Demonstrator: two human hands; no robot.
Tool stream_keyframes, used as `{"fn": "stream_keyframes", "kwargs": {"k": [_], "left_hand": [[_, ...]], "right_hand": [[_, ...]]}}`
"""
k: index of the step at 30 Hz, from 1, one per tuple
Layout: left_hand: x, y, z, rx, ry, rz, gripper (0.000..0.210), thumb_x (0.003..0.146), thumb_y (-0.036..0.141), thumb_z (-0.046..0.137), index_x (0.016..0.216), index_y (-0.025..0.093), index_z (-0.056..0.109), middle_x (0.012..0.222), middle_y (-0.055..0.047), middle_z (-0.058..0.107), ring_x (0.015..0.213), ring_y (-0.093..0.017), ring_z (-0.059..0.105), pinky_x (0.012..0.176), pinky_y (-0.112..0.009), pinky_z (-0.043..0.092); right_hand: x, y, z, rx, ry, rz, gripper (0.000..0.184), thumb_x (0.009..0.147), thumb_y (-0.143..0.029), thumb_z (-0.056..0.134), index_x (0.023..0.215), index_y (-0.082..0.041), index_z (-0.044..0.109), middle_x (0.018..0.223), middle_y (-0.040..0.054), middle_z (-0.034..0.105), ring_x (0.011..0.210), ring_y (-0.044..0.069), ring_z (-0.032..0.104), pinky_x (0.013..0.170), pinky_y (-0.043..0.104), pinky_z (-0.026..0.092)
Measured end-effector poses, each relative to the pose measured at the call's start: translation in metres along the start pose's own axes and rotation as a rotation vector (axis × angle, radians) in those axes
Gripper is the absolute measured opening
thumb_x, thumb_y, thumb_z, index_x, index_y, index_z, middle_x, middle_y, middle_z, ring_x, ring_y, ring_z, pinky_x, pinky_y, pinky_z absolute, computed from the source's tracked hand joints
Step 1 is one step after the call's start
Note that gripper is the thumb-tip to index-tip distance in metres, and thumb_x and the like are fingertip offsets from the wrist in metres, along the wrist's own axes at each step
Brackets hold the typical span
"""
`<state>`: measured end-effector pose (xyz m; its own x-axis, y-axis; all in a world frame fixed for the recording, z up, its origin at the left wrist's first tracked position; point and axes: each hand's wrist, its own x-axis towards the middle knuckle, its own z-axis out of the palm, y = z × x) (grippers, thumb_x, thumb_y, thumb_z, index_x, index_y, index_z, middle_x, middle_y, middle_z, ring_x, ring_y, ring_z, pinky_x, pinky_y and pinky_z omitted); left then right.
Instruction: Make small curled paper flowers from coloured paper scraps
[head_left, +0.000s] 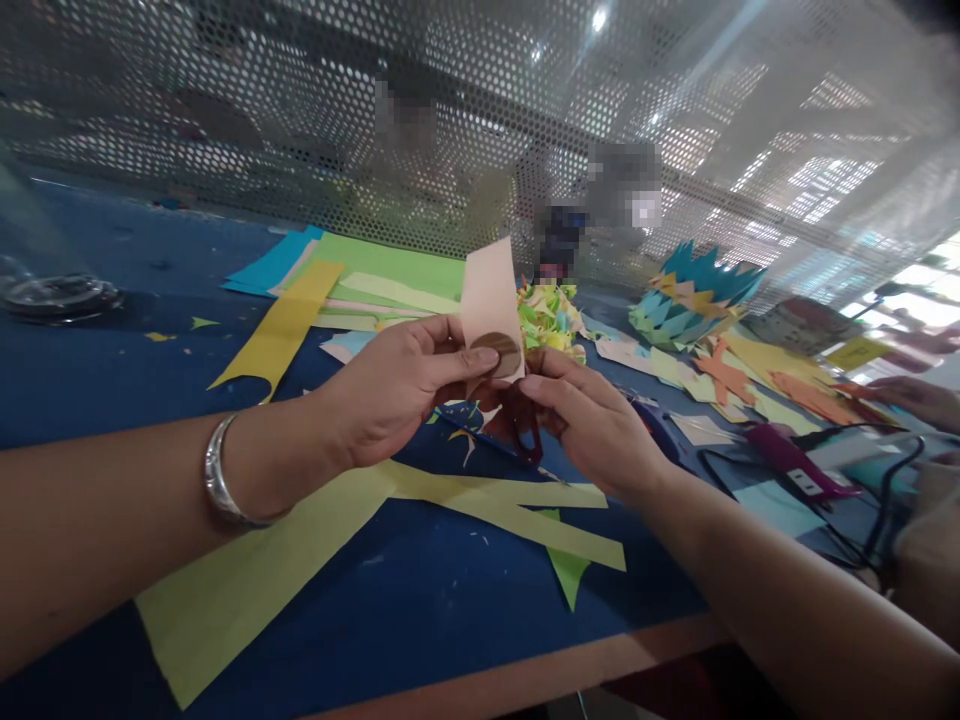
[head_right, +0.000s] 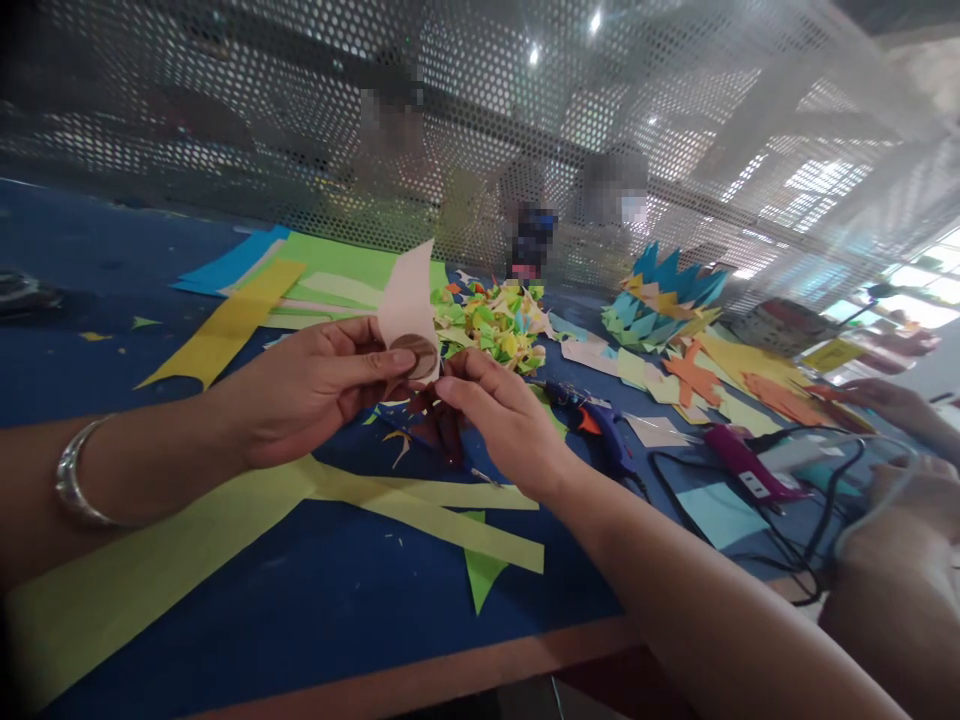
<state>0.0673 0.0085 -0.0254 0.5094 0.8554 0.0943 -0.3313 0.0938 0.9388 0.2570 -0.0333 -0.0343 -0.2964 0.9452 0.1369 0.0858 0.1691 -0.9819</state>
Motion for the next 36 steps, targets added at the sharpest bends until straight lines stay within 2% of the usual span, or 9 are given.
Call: {"fn": "stream_keyframes", "kwargs": {"k": [3, 5, 7, 11, 14, 18, 25, 36], "left_hand": [[0.000, -0.002, 0.000, 0.009, 0.008, 0.022, 0.008, 0.080, 0.017, 0.076, 0.084, 0.013, 0.070, 0.087, -0.005, 0.070, 0.079, -0.014, 0.062, 0.076, -0.028, 0.048], [0.000, -0.002, 0.000, 0.014, 0.018, 0.023, 0.010, 0.080, 0.018, 0.076, 0.084, 0.013, 0.069, 0.087, -0.006, 0.070, 0.076, -0.013, 0.062, 0.074, -0.028, 0.047], [0.000, -0.001, -0.001, 0.018, 0.055, 0.009, 0.011, 0.081, 0.019, 0.076, 0.084, 0.012, 0.068, 0.087, -0.006, 0.070, 0.076, -0.013, 0.062, 0.072, -0.028, 0.047], [0.002, 0.001, -0.001, 0.038, 0.165, -0.058, 0.014, 0.081, 0.020, 0.076, 0.080, 0.014, 0.063, 0.087, -0.006, 0.071, 0.075, -0.013, 0.063, 0.069, -0.026, 0.045], [0.001, 0.002, -0.001, 0.048, 0.186, -0.070, 0.014, 0.081, 0.020, 0.075, 0.079, 0.015, 0.063, 0.084, -0.005, 0.071, 0.071, -0.011, 0.062, 0.066, -0.025, 0.044], [0.000, 0.001, -0.001, 0.032, 0.157, -0.051, 0.017, 0.077, 0.022, 0.080, 0.079, 0.016, 0.064, 0.083, -0.003, 0.072, 0.071, -0.012, 0.064, 0.067, -0.026, 0.045], [0.000, -0.001, -0.005, 0.071, 0.027, -0.070, 0.021, 0.080, 0.027, 0.079, 0.094, 0.015, 0.069, 0.096, -0.007, 0.074, 0.088, -0.017, 0.067, 0.073, -0.029, 0.045], [-0.002, 0.002, -0.002, 0.131, -0.007, -0.071, 0.013, 0.081, 0.023, 0.075, 0.088, 0.014, 0.071, 0.088, -0.006, 0.070, 0.078, -0.014, 0.060, 0.071, -0.028, 0.043]], "right_hand": [[-0.002, -0.001, 0.008, 0.175, 0.047, 0.063, 0.016, 0.099, -0.037, 0.051, 0.089, -0.023, 0.049, 0.071, -0.0025, 0.057, 0.049, 0.010, 0.050, 0.042, 0.023, 0.031], [-0.003, -0.002, 0.010, 0.213, 0.103, 0.059, 0.022, 0.100, -0.040, 0.051, 0.086, -0.023, 0.048, 0.065, -0.0050, 0.049, 0.044, 0.007, 0.036, 0.041, 0.022, 0.020], [-0.003, -0.003, 0.011, 0.223, 0.141, 0.060, 0.027, 0.100, -0.043, 0.051, 0.083, -0.022, 0.047, 0.061, -0.0062, 0.043, 0.045, 0.006, 0.029, 0.042, 0.023, 0.015], [-0.002, -0.003, 0.008, 0.175, 0.204, 0.063, 0.030, 0.098, -0.046, 0.057, 0.082, -0.023, 0.046, 0.059, -0.0071, 0.036, 0.048, 0.007, 0.025, 0.044, 0.024, 0.013], [-0.001, -0.001, 0.006, 0.143, 0.224, 0.026, 0.032, 0.096, -0.046, 0.061, 0.080, -0.022, 0.048, 0.060, -0.0067, 0.033, 0.050, 0.008, 0.025, 0.044, 0.024, 0.013], [-0.002, 0.000, 0.004, 0.130, 0.174, 0.034, 0.033, 0.094, -0.047, 0.063, 0.078, -0.021, 0.050, 0.059, -0.0075, 0.029, 0.050, 0.007, 0.021, 0.044, 0.024, 0.012], [-0.003, -0.001, 0.003, 0.150, 0.139, 0.045, 0.034, 0.094, -0.046, 0.064, 0.077, -0.021, 0.048, 0.059, -0.0082, 0.028, 0.049, 0.006, 0.020, 0.043, 0.022, 0.011], [-0.003, 0.000, -0.001, 0.082, 0.124, 0.034, 0.031, 0.096, -0.043, 0.062, 0.079, -0.020, 0.050, 0.058, -0.0092, 0.028, 0.048, 0.005, 0.017, 0.042, 0.020, 0.011]]}}
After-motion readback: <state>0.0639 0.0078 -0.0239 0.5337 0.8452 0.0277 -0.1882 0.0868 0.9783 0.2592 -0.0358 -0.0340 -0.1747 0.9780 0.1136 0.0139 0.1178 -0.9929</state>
